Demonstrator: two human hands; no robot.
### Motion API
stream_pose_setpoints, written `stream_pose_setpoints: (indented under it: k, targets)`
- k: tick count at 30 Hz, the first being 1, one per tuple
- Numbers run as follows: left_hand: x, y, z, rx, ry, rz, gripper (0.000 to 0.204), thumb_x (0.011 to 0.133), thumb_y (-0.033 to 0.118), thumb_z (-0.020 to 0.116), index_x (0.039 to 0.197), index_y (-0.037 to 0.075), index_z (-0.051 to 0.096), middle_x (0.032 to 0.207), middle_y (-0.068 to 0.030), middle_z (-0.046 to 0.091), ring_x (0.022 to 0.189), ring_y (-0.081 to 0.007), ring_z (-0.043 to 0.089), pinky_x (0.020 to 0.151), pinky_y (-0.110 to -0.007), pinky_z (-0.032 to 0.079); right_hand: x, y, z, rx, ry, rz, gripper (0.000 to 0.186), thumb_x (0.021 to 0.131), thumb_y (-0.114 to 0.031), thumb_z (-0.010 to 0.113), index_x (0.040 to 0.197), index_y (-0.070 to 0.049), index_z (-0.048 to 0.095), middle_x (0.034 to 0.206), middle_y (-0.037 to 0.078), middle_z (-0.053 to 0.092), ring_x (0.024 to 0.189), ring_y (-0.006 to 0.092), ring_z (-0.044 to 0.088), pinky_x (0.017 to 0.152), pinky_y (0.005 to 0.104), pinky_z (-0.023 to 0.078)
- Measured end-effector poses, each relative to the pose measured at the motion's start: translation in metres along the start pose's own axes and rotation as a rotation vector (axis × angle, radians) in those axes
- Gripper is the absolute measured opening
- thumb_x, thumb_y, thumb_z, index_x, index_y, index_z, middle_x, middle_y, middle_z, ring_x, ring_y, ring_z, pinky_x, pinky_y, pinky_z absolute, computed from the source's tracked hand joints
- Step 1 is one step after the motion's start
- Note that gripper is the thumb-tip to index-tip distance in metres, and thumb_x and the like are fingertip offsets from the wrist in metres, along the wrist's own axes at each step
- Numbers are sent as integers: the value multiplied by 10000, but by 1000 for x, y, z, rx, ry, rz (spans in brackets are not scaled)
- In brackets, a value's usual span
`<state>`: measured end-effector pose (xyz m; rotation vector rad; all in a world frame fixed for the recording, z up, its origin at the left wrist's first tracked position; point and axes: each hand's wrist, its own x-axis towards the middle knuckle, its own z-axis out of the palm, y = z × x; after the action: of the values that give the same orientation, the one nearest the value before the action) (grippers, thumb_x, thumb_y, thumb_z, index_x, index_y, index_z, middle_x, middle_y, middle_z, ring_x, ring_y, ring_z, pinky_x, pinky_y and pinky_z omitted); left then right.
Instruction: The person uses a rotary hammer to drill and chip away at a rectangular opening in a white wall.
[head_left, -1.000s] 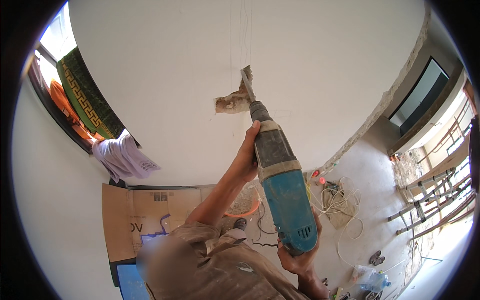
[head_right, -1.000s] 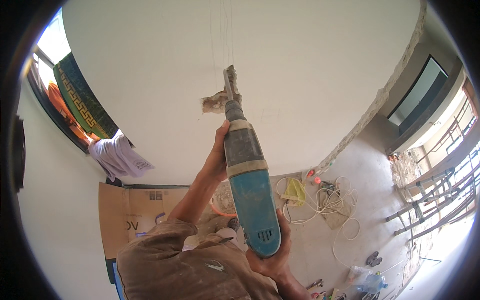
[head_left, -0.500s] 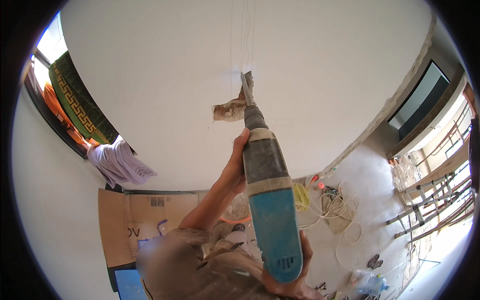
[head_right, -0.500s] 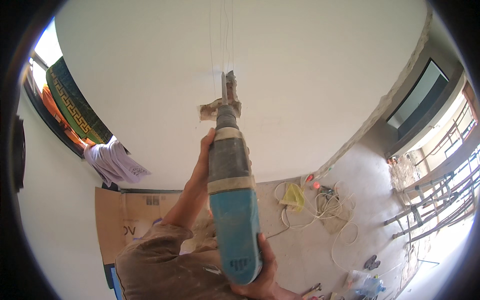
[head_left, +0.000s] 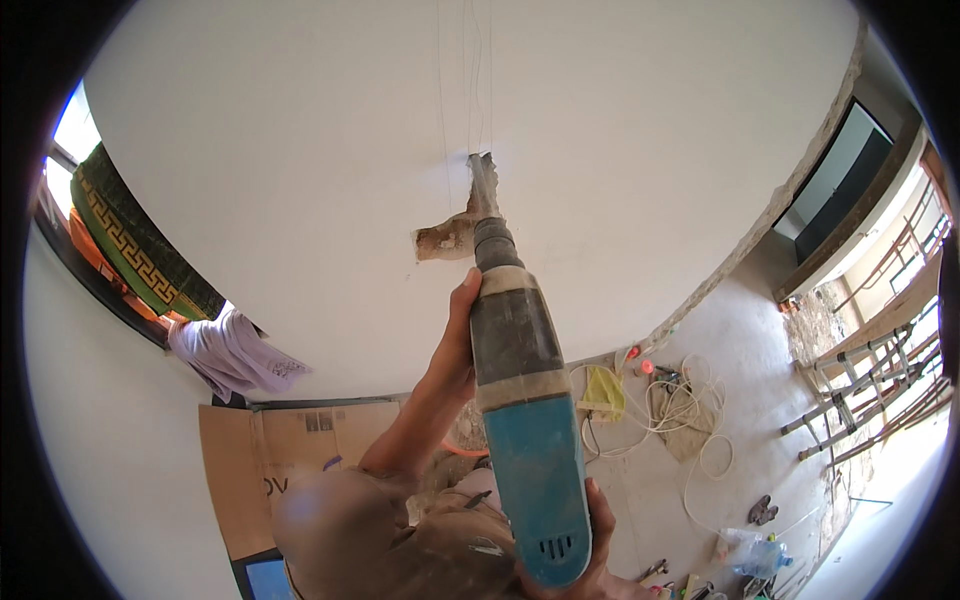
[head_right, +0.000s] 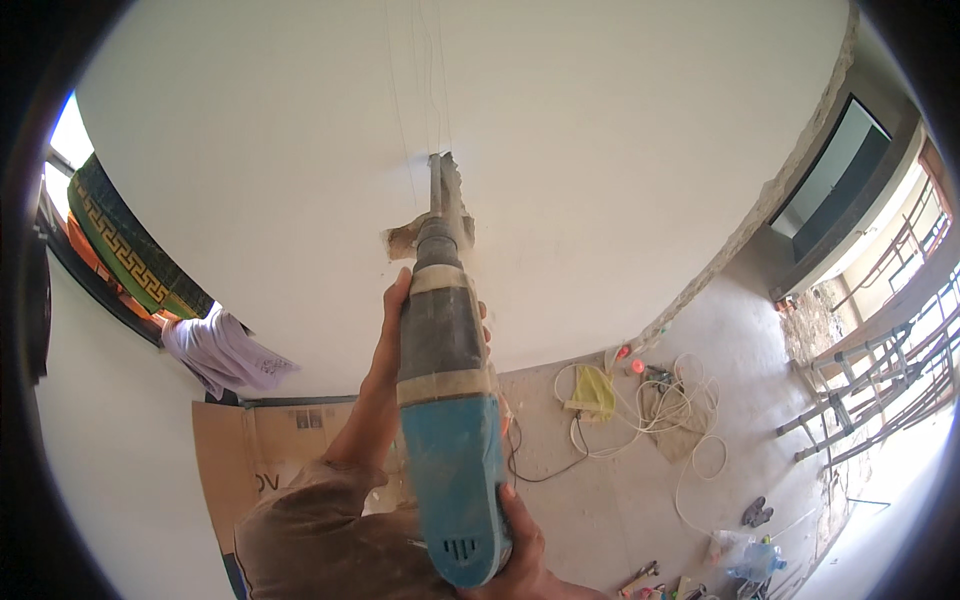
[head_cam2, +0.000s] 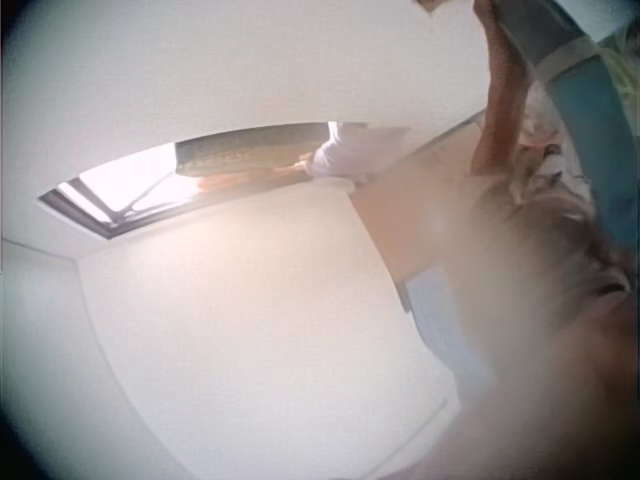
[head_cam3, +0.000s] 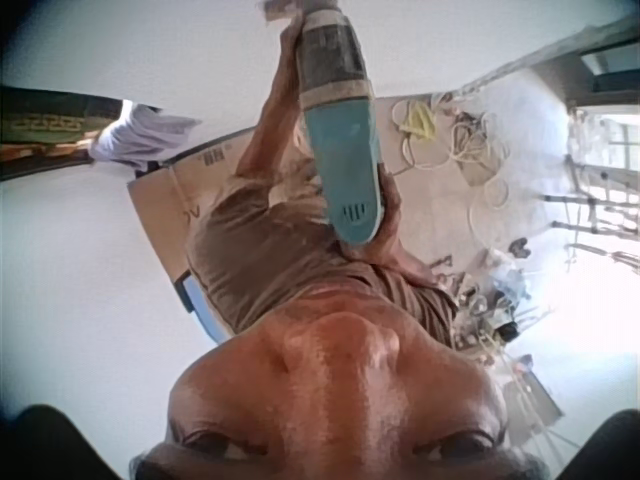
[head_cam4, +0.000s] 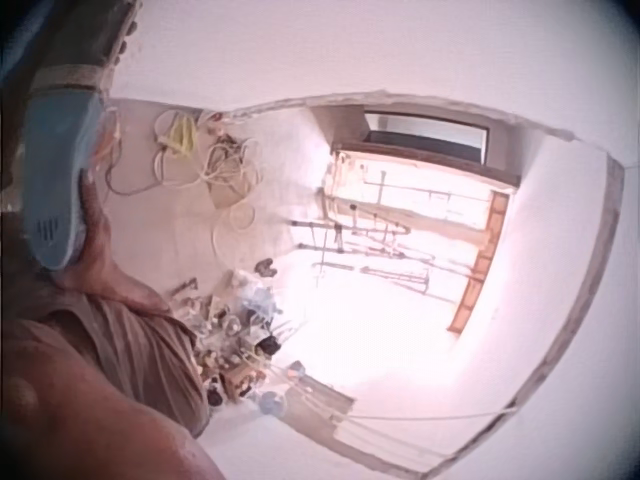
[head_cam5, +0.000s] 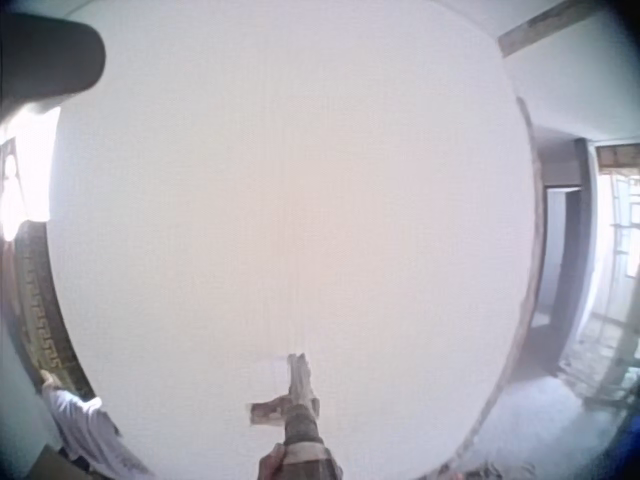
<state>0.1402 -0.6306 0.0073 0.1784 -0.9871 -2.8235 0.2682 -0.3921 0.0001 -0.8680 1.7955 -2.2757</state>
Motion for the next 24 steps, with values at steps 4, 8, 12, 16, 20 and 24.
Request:
stream_pose_setpoints:
  k: [4,8,12,16,20,24]
  targets:
    - [-3,-3,9,2,-76,-29,639,893,664,498,1101,65,570,915,-64,642,776,-123,651,655,-262,552,-11,14,-32,-323,-204,129,955,689,6,631,1490,-40,111,1137,201,555,912,262,642,752,364,541]
    - [-18,-15,17,107,-4,-32,647,872,679,522,1109,79,564,909,-37,629,773,-96,627,619,-215,512,-1,-11,-35,-217,-135,-27,986,677,41,596,1493,-46,50,1135,202,552,909,256,644,725,346,552]
    - [-29,-29,40,141,-11,-15,621,890,660,508,1120,86,560,943,-40,628,832,-111,641,715,-260,549,-17,-23,-49,-122,-63,46,983,660,55,578,1489,-28,55,1151,210,537,892,251,648,681,321,559]
    - [-32,-35,51,143,-44,9,613,889,652,518,1128,89,555,960,-41,623,878,-107,636,761,-251,543,-26,-23,-64,-68,-59,55,993,648,59,611,1492,-15,92,1239,212,497,1051,261,606,839,365,524]
    - [-28,-29,58,118,-88,27,622,890,652,515,1134,81,551,962,-47,624,875,-114,639,765,-263,548,-18,-26,-65,-82,-78,30,1001,649,56,616,1496,-21,90,1253,210,489,1048,261,607,852,369,519]
    - [-17,-22,57,115,-82,18,630,895,652,506,1141,73,547,969,-53,626,887,-121,644,778,-267,552,5,-42,-59,-277,-101,-75,938,659,58,613,1477,-19,159,1238,209,503,1037,253,607,843,356,516]
